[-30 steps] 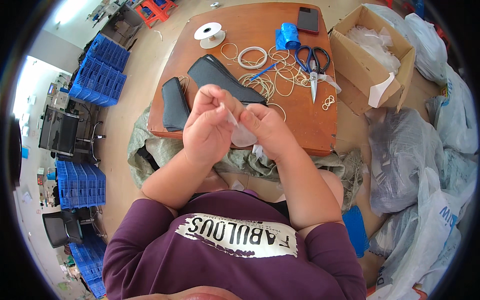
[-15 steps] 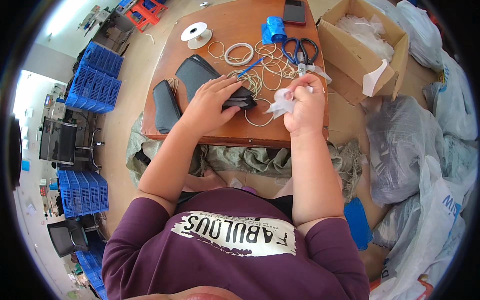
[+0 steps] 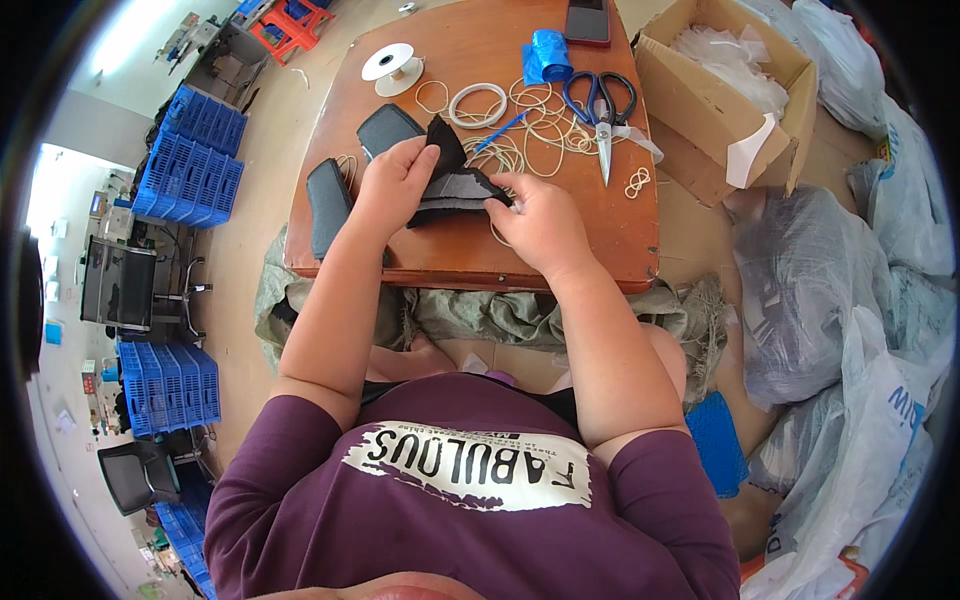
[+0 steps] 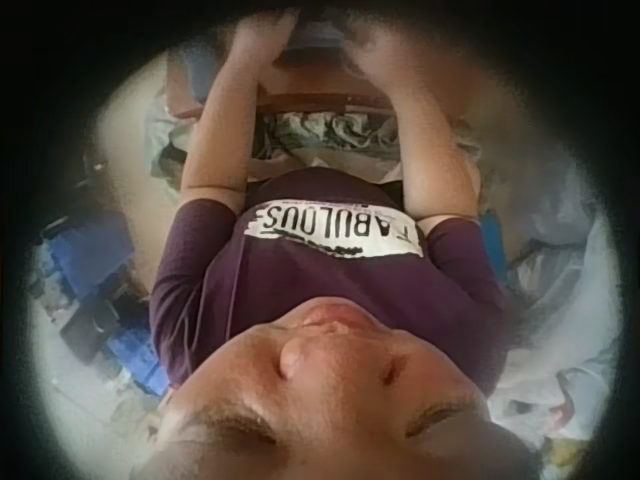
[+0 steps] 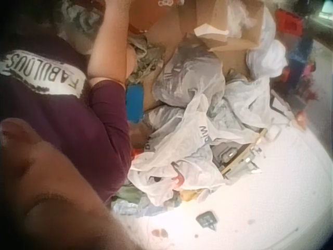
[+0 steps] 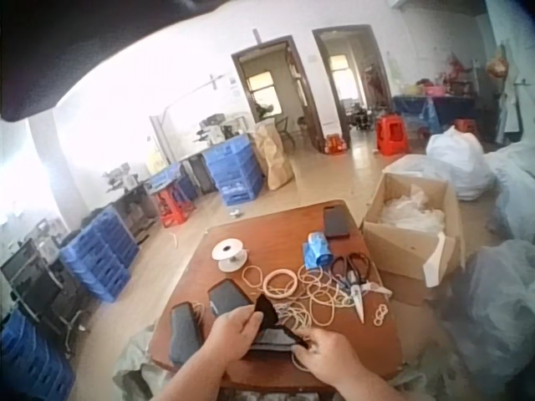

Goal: The recorder bundles black shoe upper components using rubber bands and adhesive tape.

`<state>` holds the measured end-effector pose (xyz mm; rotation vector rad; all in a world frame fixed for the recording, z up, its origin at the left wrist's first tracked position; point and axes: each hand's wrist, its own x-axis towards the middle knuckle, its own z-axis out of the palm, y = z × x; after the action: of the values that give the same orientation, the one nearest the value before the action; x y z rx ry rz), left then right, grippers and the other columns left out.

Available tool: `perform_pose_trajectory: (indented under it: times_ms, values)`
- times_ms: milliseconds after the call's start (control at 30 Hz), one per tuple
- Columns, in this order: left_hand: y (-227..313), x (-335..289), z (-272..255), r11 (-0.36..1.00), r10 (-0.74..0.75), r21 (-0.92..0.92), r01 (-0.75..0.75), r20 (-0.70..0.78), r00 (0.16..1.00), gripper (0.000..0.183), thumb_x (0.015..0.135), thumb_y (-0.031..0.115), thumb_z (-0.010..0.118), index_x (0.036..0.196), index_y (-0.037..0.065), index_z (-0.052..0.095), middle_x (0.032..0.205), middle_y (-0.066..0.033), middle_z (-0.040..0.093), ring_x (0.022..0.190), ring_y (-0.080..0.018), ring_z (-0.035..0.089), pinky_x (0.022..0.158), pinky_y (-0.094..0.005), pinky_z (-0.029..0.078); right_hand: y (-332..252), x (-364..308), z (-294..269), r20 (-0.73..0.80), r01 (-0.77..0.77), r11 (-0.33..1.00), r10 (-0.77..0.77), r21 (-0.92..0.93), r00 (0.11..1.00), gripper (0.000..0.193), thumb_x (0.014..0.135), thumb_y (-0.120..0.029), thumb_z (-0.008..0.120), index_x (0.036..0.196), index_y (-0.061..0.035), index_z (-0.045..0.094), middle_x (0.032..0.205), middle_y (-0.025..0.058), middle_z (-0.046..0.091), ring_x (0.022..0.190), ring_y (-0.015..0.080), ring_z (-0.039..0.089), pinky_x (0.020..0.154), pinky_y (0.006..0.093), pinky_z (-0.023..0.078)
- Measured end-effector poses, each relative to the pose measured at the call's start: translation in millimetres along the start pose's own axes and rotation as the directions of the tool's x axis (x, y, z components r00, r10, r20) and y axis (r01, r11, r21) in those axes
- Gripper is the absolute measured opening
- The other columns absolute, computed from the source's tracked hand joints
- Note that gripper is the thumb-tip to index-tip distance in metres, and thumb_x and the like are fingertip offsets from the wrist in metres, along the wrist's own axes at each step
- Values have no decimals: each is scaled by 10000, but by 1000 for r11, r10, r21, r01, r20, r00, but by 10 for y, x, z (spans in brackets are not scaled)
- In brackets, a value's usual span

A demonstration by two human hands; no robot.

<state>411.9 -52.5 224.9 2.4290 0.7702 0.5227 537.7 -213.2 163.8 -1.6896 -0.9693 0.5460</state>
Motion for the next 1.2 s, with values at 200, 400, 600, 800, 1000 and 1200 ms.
perform_pose_trajectory:
  times_ms: [200,400,600,800,1000,1200]
  values:
    - [-52,-112,91,949,69,-305,-76,-34,997,250,880,147,578,1083,27,662,960,-166,693,933,-338,659,802,-379,514,-4,1,14,-17,-15,996,14,-83,1000,363,832,-220,727,1138,-31,677,863,143,714,754,205,671,722,332,518]
    - [-163,-134,149,933,354,128,-336,-163,921,251,877,125,595,1111,51,652,955,-98,703,957,-203,663,819,-346,512,-65,-19,11,-45,-2,995,-3,-97,999,355,824,-254,705,1099,-30,688,849,187,702,791,327,684,732,395,528]
    - [-616,-14,-701,708,-459,-705,-38,-501,734,109,954,91,536,1043,53,586,956,-67,641,896,-207,629,786,-339,516,-48,-21,12,-45,7,998,-10,-66,999,346,831,-272,697,1092,-44,692,854,184,706,791,322,687,726,396,526]
    - [-1013,-44,-1963,557,-384,-711,-429,-679,626,230,994,59,455,1201,10,543,1153,-129,610,1016,-262,625,956,-417,498,-58,1,19,-28,-20,998,19,-51,999,320,836,-273,689,1065,-49,695,843,174,706,774,319,684,708,388,522]
    - [-792,-521,-1494,981,136,-46,-190,-536,833,225,953,4,507,1135,-11,637,1168,-105,667,1064,-189,633,975,-316,457,27,27,41,-54,-5,998,2,-61,999,310,837,-268,691,1060,-52,696,841,169,705,762,297,685,697,381,519]
    - [-1154,-1274,-402,884,166,441,-155,14,986,432,823,-9,534,1236,90,611,1325,-94,592,1301,-322,490,1097,-491,356,-60,23,45,-29,-30,998,28,-59,999,308,819,-250,716,1054,-52,700,837,163,707,751,275,686,687,367,521]
